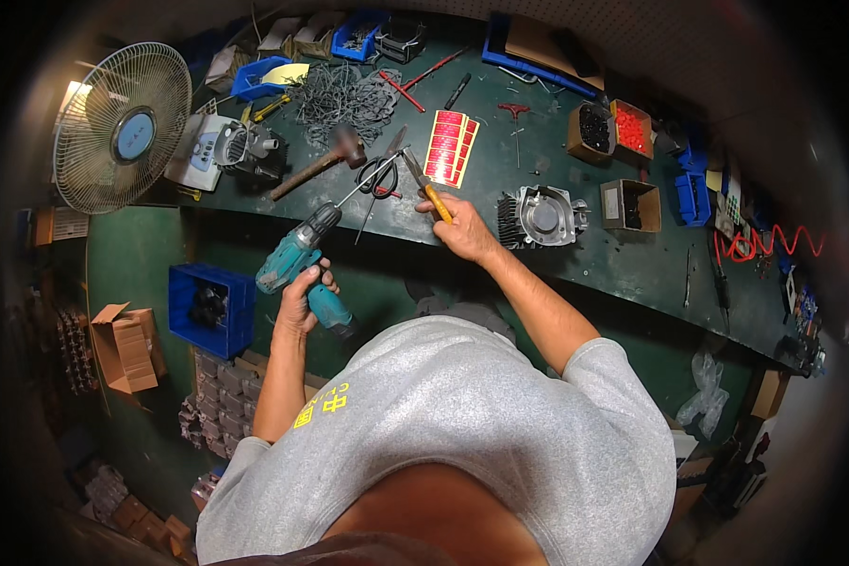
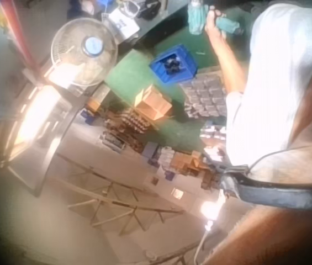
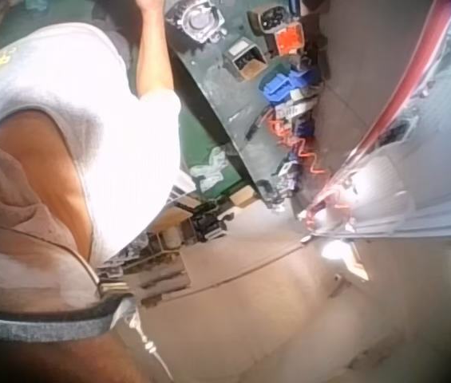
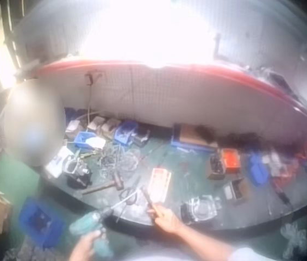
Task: The person assembles a small electric motor on a workbench. They use a screwdriver to tighten screws, apply a red sticker to the motor housing, and use a cordless drill to secure components. The person also uses an air blow gun to clean the motor before placing it on a stack of similar units.
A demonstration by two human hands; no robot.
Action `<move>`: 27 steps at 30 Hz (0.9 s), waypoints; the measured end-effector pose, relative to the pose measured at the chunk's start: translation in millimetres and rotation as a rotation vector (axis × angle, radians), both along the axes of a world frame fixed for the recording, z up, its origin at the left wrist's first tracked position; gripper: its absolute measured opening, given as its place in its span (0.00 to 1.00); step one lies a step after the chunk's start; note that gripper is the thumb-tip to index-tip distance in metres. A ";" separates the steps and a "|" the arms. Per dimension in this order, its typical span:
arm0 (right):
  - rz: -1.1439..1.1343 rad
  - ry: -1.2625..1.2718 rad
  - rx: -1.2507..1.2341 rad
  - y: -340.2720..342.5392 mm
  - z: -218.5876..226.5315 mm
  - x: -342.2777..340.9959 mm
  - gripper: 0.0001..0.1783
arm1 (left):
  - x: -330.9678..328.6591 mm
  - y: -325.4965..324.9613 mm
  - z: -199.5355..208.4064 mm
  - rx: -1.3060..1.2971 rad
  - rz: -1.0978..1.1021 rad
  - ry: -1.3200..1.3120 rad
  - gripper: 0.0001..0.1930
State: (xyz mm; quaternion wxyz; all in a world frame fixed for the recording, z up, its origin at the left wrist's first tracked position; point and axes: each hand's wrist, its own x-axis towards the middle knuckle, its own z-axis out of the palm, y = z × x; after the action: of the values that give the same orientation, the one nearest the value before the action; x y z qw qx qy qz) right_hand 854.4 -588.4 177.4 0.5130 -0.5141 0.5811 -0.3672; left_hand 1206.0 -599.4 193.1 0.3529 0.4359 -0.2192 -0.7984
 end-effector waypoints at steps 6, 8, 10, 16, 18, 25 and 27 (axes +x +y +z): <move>-0.002 -0.052 -0.121 -3.4 -10.6 -3.2 0.23 | -2.4 -1.7 -1.2 -0.005 -0.012 -0.005 0.18; 0.003 -0.049 -0.164 -4.0 -11.0 -3.8 0.22 | -2.8 -1.8 -2.3 -0.008 -0.014 -0.006 0.18; 0.007 -0.029 -0.182 -4.2 -11.0 -4.5 0.22 | -4.2 -1.9 -1.4 -0.002 -0.009 -0.007 0.18; 0.011 0.006 -0.213 -4.7 -12.7 -6.8 0.19 | -5.5 -2.4 -1.4 -0.001 -0.011 -0.010 0.18; 0.006 0.012 -0.207 -4.7 -12.0 -6.5 0.17 | -5.5 -2.4 -1.9 0.004 -0.011 -0.005 0.18; 0.018 0.033 -0.218 -3.0 -21.4 -9.7 0.14 | -2.6 -2.7 -4.5 0.055 -0.020 -0.005 0.16; 0.024 0.044 -0.217 -2.6 -20.8 -9.9 0.14 | -1.6 -2.4 -4.5 0.059 -0.024 -0.010 0.16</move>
State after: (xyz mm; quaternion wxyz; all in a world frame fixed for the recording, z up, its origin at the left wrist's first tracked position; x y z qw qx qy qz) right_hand 844.5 -590.9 156.6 0.4458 -0.5815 0.5429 -0.4103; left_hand 1204.4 -601.8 188.6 0.3294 0.4472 -0.2025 -0.8065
